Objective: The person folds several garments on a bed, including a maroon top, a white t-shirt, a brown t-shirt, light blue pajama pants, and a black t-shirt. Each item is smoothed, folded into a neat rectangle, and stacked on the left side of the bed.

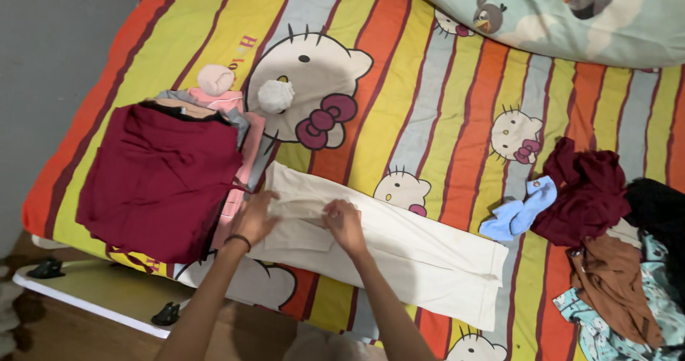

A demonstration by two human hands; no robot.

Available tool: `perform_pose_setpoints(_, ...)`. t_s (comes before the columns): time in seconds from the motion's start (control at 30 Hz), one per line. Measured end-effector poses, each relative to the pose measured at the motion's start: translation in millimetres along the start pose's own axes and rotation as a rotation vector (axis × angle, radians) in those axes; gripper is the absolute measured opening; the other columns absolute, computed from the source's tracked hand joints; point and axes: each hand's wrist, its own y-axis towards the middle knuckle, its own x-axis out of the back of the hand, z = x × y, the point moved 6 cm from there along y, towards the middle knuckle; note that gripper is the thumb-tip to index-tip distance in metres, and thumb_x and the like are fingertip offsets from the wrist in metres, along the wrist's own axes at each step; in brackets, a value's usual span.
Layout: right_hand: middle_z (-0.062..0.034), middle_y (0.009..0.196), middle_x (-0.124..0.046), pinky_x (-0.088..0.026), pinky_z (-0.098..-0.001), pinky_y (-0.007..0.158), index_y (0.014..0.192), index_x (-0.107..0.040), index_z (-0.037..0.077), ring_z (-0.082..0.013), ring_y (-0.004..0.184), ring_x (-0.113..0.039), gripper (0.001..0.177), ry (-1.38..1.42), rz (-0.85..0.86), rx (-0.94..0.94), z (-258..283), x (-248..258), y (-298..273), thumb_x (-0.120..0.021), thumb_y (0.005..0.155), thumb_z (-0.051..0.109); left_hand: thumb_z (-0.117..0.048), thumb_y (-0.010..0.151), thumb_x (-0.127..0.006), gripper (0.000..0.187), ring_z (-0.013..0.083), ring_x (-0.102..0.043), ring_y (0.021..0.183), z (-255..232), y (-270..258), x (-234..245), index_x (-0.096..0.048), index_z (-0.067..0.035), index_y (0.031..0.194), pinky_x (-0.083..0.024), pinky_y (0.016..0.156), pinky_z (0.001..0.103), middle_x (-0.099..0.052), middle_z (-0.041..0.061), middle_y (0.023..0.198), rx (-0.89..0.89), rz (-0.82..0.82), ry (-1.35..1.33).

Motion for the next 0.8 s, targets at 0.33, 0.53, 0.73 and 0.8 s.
perform_pose_setpoints(0.33,-0.0052,0.099,-0.062,-0.041,-0.0405,0.090,0.093,-0.062,0.011,-0.0269,0.101,-0.056,0.024,-0.213,0.139,0.319,31,10,-31,-0.081,0.078,0.013,-0.019,0.076,-0.079,0.018,0.0261,-0.049,0.135,-37,-13,-6,-0.067,-0.015,0.088,-0.026,0.121,0.049,-0.063,0.005,0.127,-0.546,-0.027,0.255)
perform_pose_setpoints(0.53,-0.0118,0.092,-0.064,-0.045,-0.0434,0.085,0.105,-0.064,0.009,-0.0313,0.091,-0.058,0.019,-0.058,0.082,0.117,14,5,-22,-0.067,0.097,0.026,-0.020,0.094,-0.074,0.029,0.0354,-0.063,0.095,-9,7,-11,-0.060,-0.008,0.116,-0.052,0.084,0.046,-0.064,0.016,0.096,-0.220,0.087,-0.129)
perform_pose_setpoints(0.73,-0.0185,0.072,-0.064,-0.047,-0.0418,0.065,0.113,-0.058,0.007,-0.0324,0.063,-0.060,0.033,0.014,0.006,-0.360,-23,-6,-3,-0.058,0.102,0.038,-0.007,0.087,-0.075,0.045,0.0202,-0.064,0.077,-9,80,-18,-0.056,-0.008,0.128,-0.053,0.071,0.033,-0.066,0.011,0.094,-0.179,-0.249,-0.668)
perform_pose_setpoints(0.8,-0.0184,0.067,-0.062,-0.046,-0.0405,0.062,0.116,-0.056,0.006,-0.0306,0.058,-0.058,0.033,0.015,-0.076,-0.328,-34,-9,1,-0.059,0.103,0.036,-0.004,0.090,-0.072,0.039,0.0208,-0.072,0.089,-9,94,-20,-0.058,-0.007,0.127,-0.056,0.078,0.032,-0.072,0.010,0.097,-0.228,-0.275,-0.637)
